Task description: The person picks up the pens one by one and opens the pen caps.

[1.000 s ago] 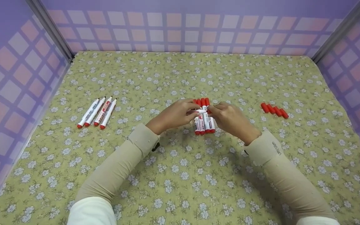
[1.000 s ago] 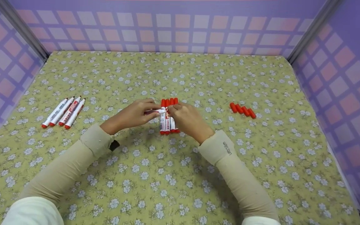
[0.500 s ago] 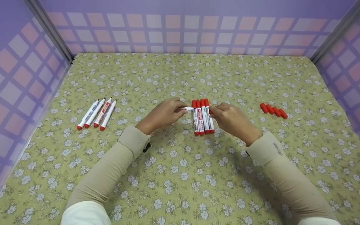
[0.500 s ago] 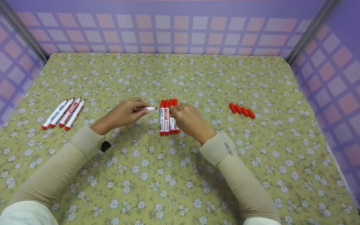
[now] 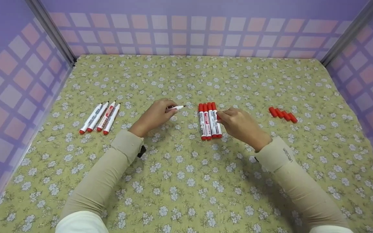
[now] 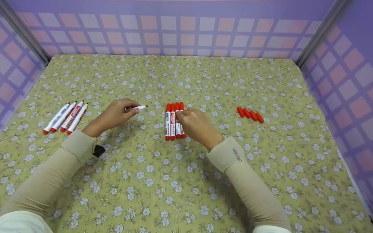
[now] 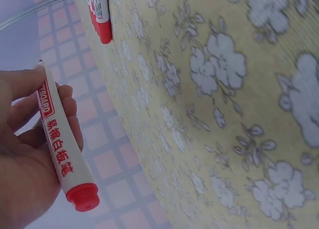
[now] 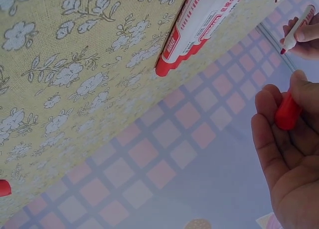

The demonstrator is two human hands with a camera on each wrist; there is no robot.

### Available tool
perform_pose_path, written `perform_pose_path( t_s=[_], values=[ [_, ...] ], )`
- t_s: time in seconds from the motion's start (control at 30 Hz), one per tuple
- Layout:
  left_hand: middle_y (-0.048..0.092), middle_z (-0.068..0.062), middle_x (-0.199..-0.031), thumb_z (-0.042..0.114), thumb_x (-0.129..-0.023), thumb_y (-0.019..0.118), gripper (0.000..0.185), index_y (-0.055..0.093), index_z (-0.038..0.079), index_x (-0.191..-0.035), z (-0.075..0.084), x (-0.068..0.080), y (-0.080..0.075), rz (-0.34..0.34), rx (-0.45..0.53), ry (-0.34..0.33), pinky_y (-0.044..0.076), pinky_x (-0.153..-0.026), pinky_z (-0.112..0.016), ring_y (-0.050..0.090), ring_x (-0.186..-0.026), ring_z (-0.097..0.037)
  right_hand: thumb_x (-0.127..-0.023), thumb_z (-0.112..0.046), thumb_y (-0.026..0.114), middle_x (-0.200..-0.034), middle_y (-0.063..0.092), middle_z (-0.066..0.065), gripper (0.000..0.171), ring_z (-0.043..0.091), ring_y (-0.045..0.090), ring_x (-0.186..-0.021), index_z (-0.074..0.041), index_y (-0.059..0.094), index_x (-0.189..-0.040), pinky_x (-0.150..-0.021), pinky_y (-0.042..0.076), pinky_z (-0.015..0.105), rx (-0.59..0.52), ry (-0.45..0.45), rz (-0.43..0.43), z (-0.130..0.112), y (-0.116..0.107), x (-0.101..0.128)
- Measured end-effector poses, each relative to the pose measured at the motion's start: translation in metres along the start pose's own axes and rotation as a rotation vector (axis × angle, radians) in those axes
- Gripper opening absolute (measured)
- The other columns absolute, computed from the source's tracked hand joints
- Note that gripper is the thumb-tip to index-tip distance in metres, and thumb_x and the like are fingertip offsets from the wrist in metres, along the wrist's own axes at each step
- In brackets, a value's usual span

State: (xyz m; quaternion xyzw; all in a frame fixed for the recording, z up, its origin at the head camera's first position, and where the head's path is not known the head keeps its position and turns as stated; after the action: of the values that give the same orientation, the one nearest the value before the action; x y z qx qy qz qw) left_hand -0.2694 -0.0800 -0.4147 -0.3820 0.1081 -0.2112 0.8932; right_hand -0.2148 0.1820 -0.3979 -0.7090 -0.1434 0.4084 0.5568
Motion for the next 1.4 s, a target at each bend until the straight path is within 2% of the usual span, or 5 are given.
perform_pose_path(
  t_s=[0.17, 0.57, 0.83, 1.17, 1.4],
  values=[
    [0.057, -0.015, -0.107, 0.018, -0.099, 0.055, 0.027, 0.064, 0.001, -0.118, -0.011, 0.004, -0.009, 0.018, 0.001, -0.063, 0.043, -0.073, -0.036, 0.051, -0.086, -0.023, -0.089, -0.006, 0.066, -0.091, 0.073, 0.015, 0.019, 0.026, 0.069, -0.077, 0.002, 0.069, -0.106, -0.068, 0.058, 0.035, -0.003, 0.008, -0.015, 0.001, 0.001, 0.0],
    [0.053, -0.021, -0.117, 0.011, -0.097, 0.054, 0.032, 0.059, -0.002, -0.126, -0.044, 0.016, -0.033, 0.025, -0.028, -0.185, 0.046, -0.077, -0.039, 0.053, -0.102, -0.032, -0.09, -0.008, 0.067, -0.093, 0.074, 0.014, 0.019, 0.025, 0.071, -0.079, 0.001, 0.07, -0.107, -0.068, 0.058, 0.034, 0.02, 0.029, -0.048, 0.001, 0.004, 0.003],
    [0.06, -0.02, -0.109, 0.011, -0.096, 0.051, 0.036, 0.057, -0.003, -0.129, -0.06, 0.025, -0.046, 0.031, -0.039, -0.235, 0.041, -0.061, -0.033, 0.049, -0.07, -0.019, -0.088, -0.007, 0.068, -0.091, 0.074, 0.014, 0.019, 0.025, 0.071, -0.078, 0.0, 0.07, -0.106, -0.069, 0.058, 0.035, 0.004, 0.036, -0.069, 0.002, 0.006, 0.003],
    [0.059, -0.025, -0.118, 0.016, -0.097, 0.052, 0.04, 0.053, -0.005, -0.132, -0.079, 0.037, -0.059, 0.043, -0.059, -0.358, 0.047, -0.076, -0.041, 0.057, -0.091, -0.029, -0.089, -0.006, 0.067, -0.087, 0.073, 0.014, 0.017, 0.024, 0.069, -0.073, 0.001, 0.07, -0.105, -0.064, 0.057, 0.033, 0.011, 0.029, -0.083, 0.001, 0.008, 0.004],
    [0.059, -0.026, -0.118, 0.02, -0.098, 0.051, 0.044, 0.05, -0.004, -0.135, -0.092, 0.044, -0.069, 0.046, -0.096, -0.416, 0.043, -0.068, -0.038, 0.057, -0.083, -0.027, -0.088, -0.005, 0.067, -0.09, 0.073, 0.015, 0.02, 0.025, 0.07, -0.076, 0.002, 0.07, -0.107, -0.067, 0.058, 0.034, 0.002, 0.038, -0.095, 0.002, 0.008, 0.005]
  ],
)
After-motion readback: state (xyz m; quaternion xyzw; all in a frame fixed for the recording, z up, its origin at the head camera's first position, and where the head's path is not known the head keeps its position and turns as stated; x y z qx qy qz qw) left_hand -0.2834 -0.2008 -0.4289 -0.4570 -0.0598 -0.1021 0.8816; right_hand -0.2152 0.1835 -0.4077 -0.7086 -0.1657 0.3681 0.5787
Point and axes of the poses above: each hand's wrist, its own x-axis away from the middle knuckle, its own y-axis out of the palm, z = x × y, the point moved 3 cm from there along -x, towards the middle knuckle
